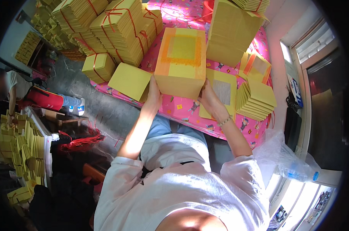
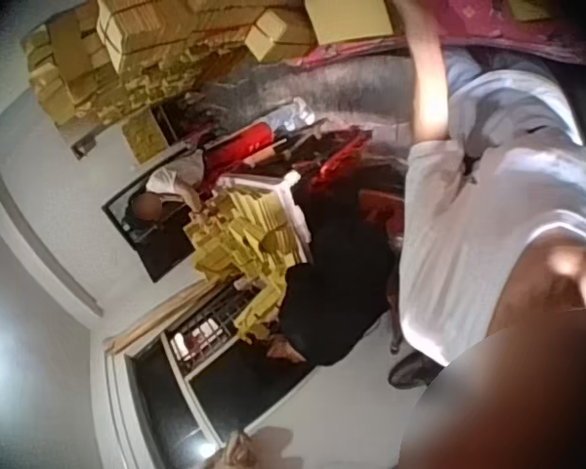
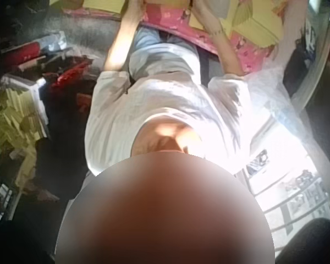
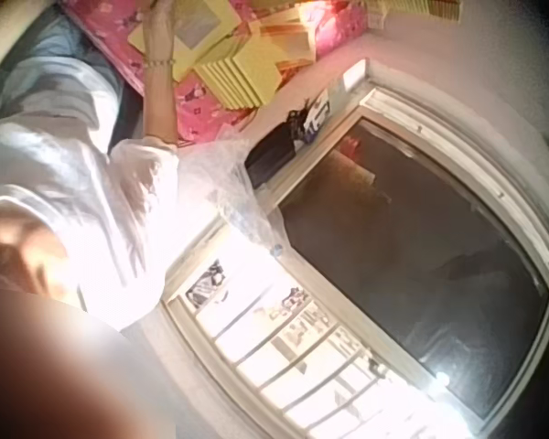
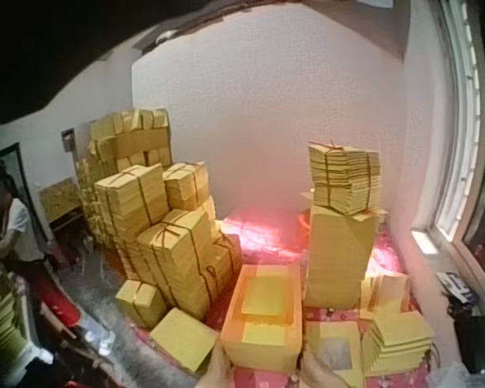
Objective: The person folds yellow paper sheets into small packets by hand. They pick up a sheet, fold it, and place it into a stack. The person briefly handles a green cloth before resuming the folding task. The workspace is filled with stacks of yellow paper.
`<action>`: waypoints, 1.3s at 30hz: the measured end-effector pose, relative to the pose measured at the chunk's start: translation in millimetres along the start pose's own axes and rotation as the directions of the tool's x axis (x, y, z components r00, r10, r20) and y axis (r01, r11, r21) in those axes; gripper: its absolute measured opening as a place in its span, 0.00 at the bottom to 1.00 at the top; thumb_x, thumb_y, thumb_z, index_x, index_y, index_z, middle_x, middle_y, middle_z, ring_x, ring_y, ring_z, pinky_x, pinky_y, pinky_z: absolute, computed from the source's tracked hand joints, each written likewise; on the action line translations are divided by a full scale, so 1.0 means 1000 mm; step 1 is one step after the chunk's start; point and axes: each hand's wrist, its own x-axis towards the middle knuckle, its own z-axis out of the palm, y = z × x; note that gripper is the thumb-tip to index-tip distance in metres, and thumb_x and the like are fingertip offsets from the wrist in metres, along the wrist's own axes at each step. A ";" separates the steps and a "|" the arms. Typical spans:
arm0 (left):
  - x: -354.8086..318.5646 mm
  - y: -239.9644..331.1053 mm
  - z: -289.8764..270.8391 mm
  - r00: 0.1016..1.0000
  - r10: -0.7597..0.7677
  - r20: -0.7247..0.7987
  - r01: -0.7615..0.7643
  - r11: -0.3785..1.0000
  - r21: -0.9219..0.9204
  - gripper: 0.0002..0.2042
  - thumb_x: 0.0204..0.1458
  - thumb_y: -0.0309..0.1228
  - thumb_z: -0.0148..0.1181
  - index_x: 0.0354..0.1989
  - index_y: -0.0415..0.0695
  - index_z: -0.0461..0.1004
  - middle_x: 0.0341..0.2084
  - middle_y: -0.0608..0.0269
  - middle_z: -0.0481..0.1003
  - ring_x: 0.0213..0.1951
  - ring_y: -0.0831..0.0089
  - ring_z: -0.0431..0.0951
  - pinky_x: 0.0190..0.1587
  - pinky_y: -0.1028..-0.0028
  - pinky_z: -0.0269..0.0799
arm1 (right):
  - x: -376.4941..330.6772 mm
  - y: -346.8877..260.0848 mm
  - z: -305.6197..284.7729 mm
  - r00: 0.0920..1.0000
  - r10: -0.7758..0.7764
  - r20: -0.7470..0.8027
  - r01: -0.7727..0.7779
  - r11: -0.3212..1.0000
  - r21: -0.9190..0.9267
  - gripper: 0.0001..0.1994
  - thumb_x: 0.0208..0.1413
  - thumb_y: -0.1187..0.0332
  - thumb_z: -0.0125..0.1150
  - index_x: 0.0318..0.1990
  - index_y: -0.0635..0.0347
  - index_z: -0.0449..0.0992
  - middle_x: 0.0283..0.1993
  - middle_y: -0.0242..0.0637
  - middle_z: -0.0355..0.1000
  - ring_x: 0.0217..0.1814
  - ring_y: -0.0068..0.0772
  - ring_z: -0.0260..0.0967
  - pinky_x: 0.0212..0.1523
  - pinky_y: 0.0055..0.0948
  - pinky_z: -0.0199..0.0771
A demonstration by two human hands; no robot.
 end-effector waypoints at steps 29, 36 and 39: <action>-0.128 0.028 -0.012 0.566 0.767 0.304 -0.698 0.248 0.672 0.23 0.49 0.19 0.60 0.55 0.36 0.63 0.53 0.49 0.65 0.55 0.58 0.68 0.53 0.67 0.66 | -0.089 -0.064 0.026 0.663 -0.645 0.380 0.555 0.083 -0.828 0.17 0.46 0.67 0.68 0.44 0.61 0.75 0.44 0.40 0.71 0.48 0.39 0.68 0.48 0.33 0.69; -0.101 0.063 -0.002 0.570 0.649 0.504 -0.673 0.016 0.740 0.26 0.43 0.23 0.65 0.54 0.41 0.67 0.50 0.51 0.69 0.52 0.53 0.68 0.55 0.62 0.65 | -0.073 -0.063 0.028 0.598 -0.662 0.452 0.526 -0.102 -0.844 0.10 0.44 0.65 0.69 0.33 0.58 0.79 0.37 0.33 0.73 0.42 0.39 0.67 0.40 0.34 0.70; -0.096 0.067 -0.003 0.600 0.619 0.506 -0.672 0.048 0.739 0.25 0.44 0.23 0.66 0.53 0.41 0.68 0.49 0.51 0.69 0.52 0.54 0.69 0.55 0.63 0.65 | -0.071 -0.068 0.029 0.614 -0.661 0.431 0.526 -0.065 -0.848 0.08 0.45 0.64 0.69 0.29 0.58 0.80 0.34 0.32 0.74 0.40 0.37 0.67 0.38 0.34 0.70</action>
